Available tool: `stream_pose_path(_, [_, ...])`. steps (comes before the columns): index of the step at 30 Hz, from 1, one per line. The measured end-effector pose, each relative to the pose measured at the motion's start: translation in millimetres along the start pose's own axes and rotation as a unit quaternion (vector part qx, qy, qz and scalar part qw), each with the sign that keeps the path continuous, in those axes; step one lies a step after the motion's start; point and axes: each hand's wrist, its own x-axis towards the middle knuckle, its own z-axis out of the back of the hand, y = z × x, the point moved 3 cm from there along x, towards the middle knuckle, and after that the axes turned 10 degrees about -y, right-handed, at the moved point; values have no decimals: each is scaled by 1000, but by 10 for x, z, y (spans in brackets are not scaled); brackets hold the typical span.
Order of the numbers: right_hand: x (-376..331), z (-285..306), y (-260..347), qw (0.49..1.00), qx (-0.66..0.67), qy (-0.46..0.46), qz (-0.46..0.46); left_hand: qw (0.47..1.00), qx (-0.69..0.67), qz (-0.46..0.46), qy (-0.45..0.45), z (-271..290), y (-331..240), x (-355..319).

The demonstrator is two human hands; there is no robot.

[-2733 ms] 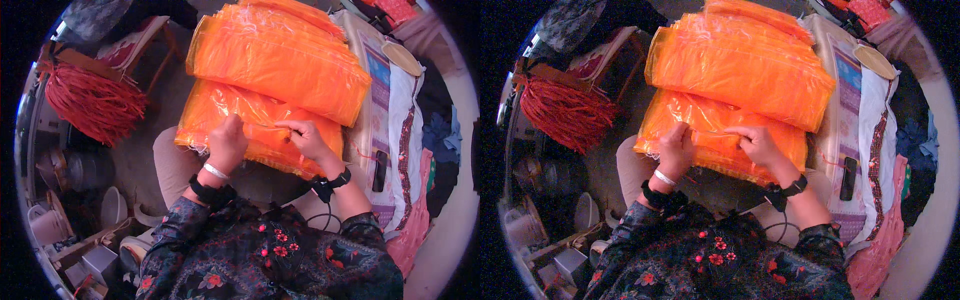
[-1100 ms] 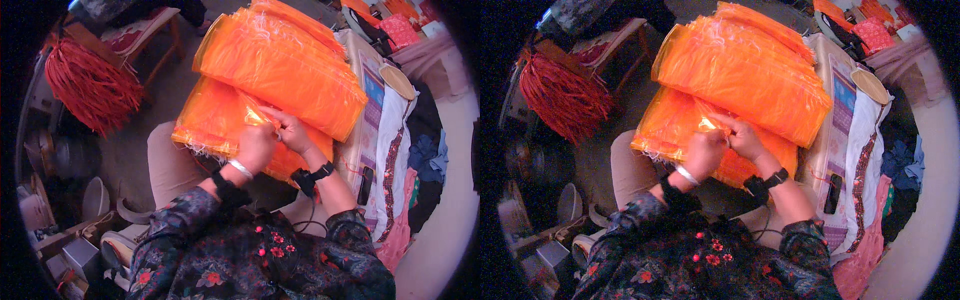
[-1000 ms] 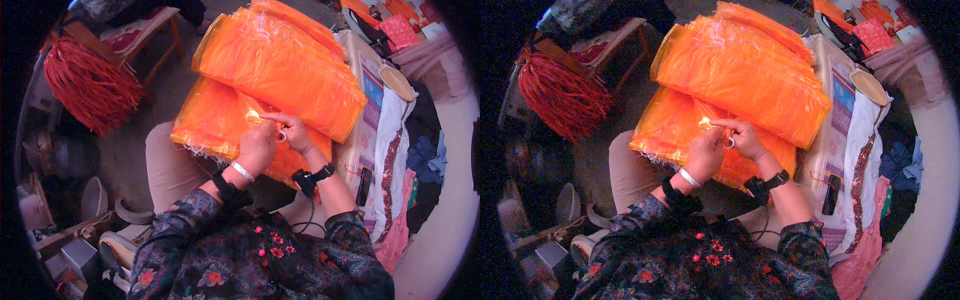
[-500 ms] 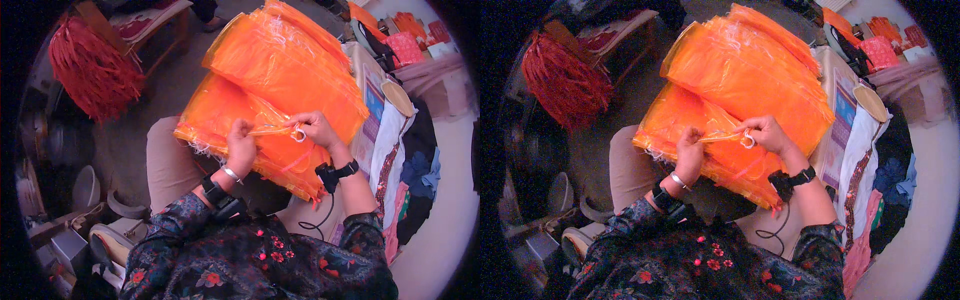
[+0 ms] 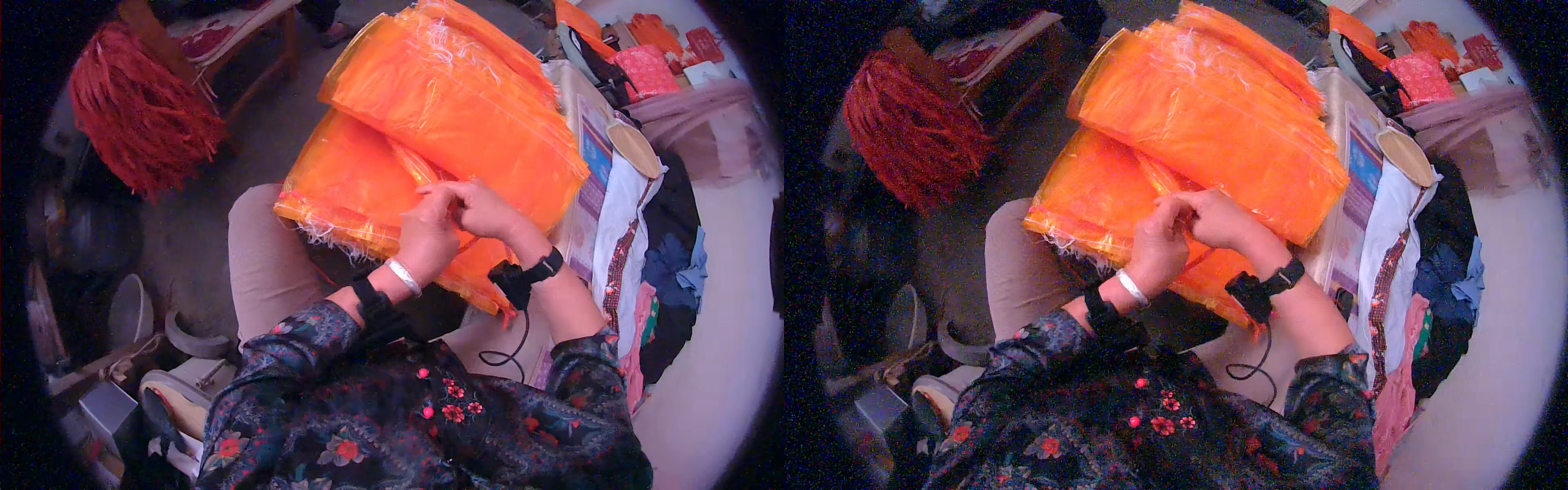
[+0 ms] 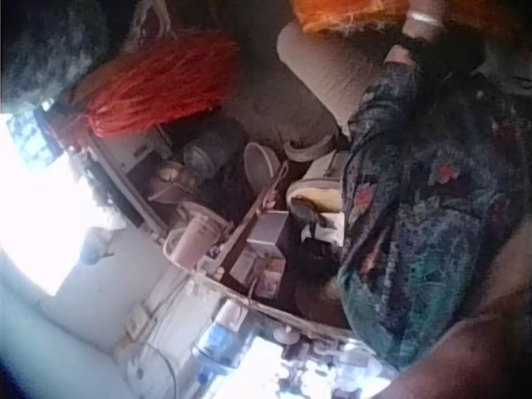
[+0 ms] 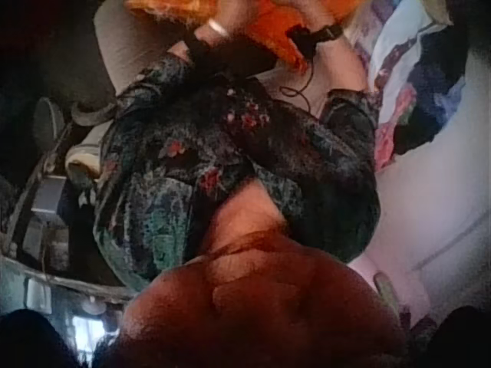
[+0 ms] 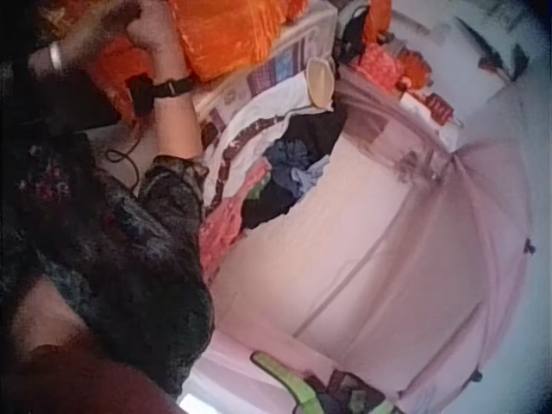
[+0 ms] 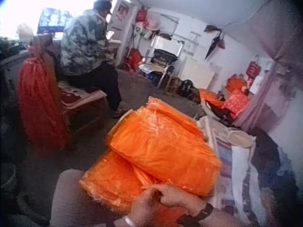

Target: Tying bundles of orange plastic bags using red string.

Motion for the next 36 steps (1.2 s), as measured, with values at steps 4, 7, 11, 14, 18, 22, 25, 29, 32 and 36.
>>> stream_pose_path(4, [-73, 213, -218, 944, 231, -5, -236, 993, -32, -67, -92, 25, -84, -31])
stream_pose_path(7, [5, 331, -257, 956, 174, 16, -238, 988, -44, 150, -4, -170, 63, -184])
stream_pose_path(11, [116, 454, -219, 956, 139, 64, -250, 856, -262, 444, 34, -239, 301, -88])
stream_pose_path(14, [154, 500, -196, 962, 123, 102, -220, 827, -303, 474, 6, -64, 442, 2])
stream_pose_path(18, [211, 512, -110, 966, 61, 148, -201, 813, -303, 497, 8, 41, 489, 88])
stream_pose_path(22, [338, 495, -24, 970, -84, 190, -127, 843, -269, 464, 31, 82, 472, 150])
stream_pose_path(25, [413, 493, 133, 950, -170, 229, -128, 874, -226, 426, 51, 78, 404, 197])
stream_pose_path(29, [399, 337, 123, 949, -195, 242, -62, 921, -135, 350, 102, -5, 217, 354])
stream_pose_path(32, [317, 301, -78, 968, -93, 196, -123, 931, -144, 323, 85, -61, 109, 453])
stream_pose_path(36, [179, 340, -179, 960, 82, 129, -236, 974, -163, 151, 52, -135, 159, 511])
